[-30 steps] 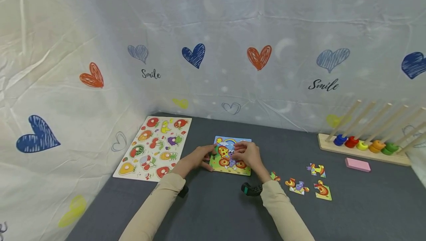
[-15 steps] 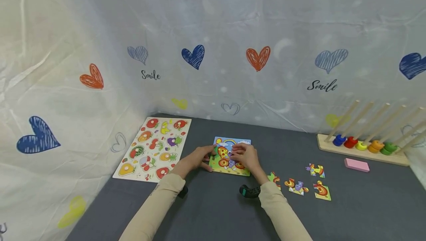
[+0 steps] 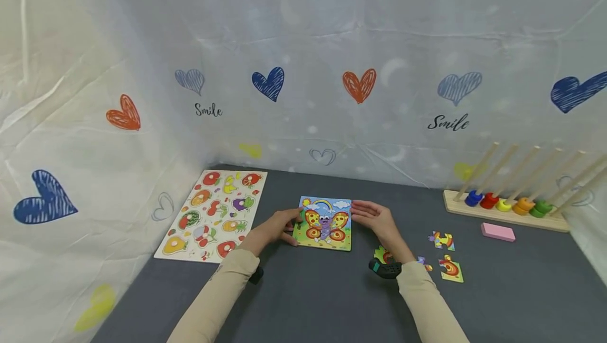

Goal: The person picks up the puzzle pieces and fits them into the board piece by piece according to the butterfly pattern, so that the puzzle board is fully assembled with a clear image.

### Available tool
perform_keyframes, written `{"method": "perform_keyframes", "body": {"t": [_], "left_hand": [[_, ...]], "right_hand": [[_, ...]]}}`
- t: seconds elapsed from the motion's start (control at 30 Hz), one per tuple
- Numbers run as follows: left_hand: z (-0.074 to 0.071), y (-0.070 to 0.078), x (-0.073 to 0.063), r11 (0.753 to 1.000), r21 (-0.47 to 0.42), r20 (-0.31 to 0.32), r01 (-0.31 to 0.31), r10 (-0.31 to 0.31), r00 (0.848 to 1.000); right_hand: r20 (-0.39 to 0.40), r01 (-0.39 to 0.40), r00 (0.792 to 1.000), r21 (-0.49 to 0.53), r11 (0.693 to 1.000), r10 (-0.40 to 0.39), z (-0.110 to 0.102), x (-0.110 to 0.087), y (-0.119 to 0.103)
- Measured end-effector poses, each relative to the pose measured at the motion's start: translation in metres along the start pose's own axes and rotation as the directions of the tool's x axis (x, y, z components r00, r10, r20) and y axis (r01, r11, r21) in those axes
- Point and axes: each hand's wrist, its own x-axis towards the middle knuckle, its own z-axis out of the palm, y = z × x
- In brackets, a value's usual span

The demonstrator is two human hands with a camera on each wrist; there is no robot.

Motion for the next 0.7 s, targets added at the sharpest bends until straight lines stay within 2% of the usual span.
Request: {"method": "perform_keyframes", "body": {"t": [0.23,0.47,0.7], "left_hand": [[0.002,-0.002,0.003,0.999,-0.05,0.005,0.002,-0.002,1.0],[0.001,-0.001,0.001,0.997,0.072,-0.002,-0.022,0.022,1.0],[0.0,0.003,-0.001,0.998,0.061,-0.003,-0.012,0.012,1.0]], "right_hand": [[-0.007,0.014,1.0,-0.092,0.996,-0.015,-0.059,-0.021,-0.01],[-0.015,0.031,0.999,-0.161,0.987,-0.034,-0.116,-0.052,-0.026],[-0.039,0.011,0.999,-0.254,0.967,-0.022,-0.163,-0.085,-0.039]]}}
